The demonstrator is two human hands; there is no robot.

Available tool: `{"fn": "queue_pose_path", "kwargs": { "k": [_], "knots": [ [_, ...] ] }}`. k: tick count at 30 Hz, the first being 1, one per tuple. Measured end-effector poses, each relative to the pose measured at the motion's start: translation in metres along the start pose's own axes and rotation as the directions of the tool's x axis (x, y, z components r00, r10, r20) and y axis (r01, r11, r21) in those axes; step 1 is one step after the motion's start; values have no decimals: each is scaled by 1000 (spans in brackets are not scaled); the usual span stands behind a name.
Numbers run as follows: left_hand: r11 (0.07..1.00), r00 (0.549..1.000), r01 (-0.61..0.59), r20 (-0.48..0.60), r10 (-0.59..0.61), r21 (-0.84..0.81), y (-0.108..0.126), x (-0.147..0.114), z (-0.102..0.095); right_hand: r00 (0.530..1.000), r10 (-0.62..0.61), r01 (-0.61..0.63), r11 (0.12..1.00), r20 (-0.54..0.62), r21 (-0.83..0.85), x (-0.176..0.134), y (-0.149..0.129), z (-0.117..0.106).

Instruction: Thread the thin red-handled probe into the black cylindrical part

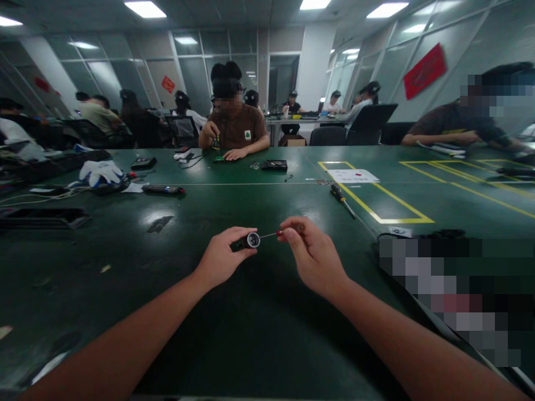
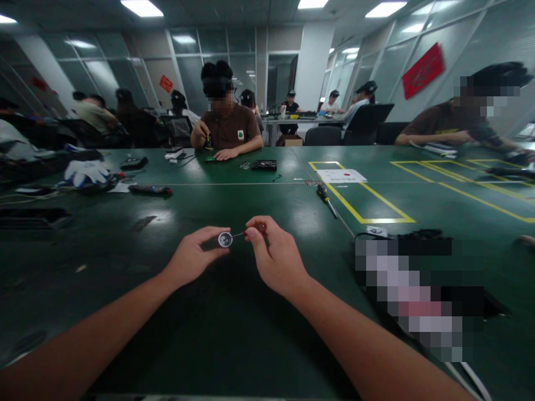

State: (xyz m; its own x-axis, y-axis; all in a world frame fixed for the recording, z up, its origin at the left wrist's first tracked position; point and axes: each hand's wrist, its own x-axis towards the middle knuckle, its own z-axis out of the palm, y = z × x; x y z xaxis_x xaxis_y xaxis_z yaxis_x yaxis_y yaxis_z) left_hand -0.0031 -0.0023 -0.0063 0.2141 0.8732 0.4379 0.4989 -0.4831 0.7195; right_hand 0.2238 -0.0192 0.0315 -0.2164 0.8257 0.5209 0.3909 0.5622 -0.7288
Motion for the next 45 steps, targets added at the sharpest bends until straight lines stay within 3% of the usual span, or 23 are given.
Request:
{"fn": "queue_pose_path", "kwargs": {
  "k": [16,21,24,27,32,36,42,45],
  "knots": [
    [1000,1000,16,-17,-16,-9,-1,1,0,993,17,-20,1000,117,20,2,-1,-5],
    [1000,1000,25,-12,-25,-15,-3,1,2,985,-5,-15,993,170,117,0,-5,-5],
    [999,999,35,-2,-35,-14,-5,1,3,989,-15,-2,993,145,115,-1,-5,-2],
    [999,999,37,6,-37,-5,-4,1,2,995,60,-70,991,84,112,-2,-1,2],
    [999,999,38,31,-38,19,1,1,2,985,170,-156,930,-15,332,3,9,7],
    [999,999,20,47,-21,27,0,0,2,985,173,-162,920,2,356,5,11,8],
    [999,999,26,29,-27,36,-3,1,1,983,120,-160,927,136,339,2,5,4],
    [999,999,38,35,-39,28,-2,1,1,987,100,-134,946,127,295,0,3,4]
  ]
}}
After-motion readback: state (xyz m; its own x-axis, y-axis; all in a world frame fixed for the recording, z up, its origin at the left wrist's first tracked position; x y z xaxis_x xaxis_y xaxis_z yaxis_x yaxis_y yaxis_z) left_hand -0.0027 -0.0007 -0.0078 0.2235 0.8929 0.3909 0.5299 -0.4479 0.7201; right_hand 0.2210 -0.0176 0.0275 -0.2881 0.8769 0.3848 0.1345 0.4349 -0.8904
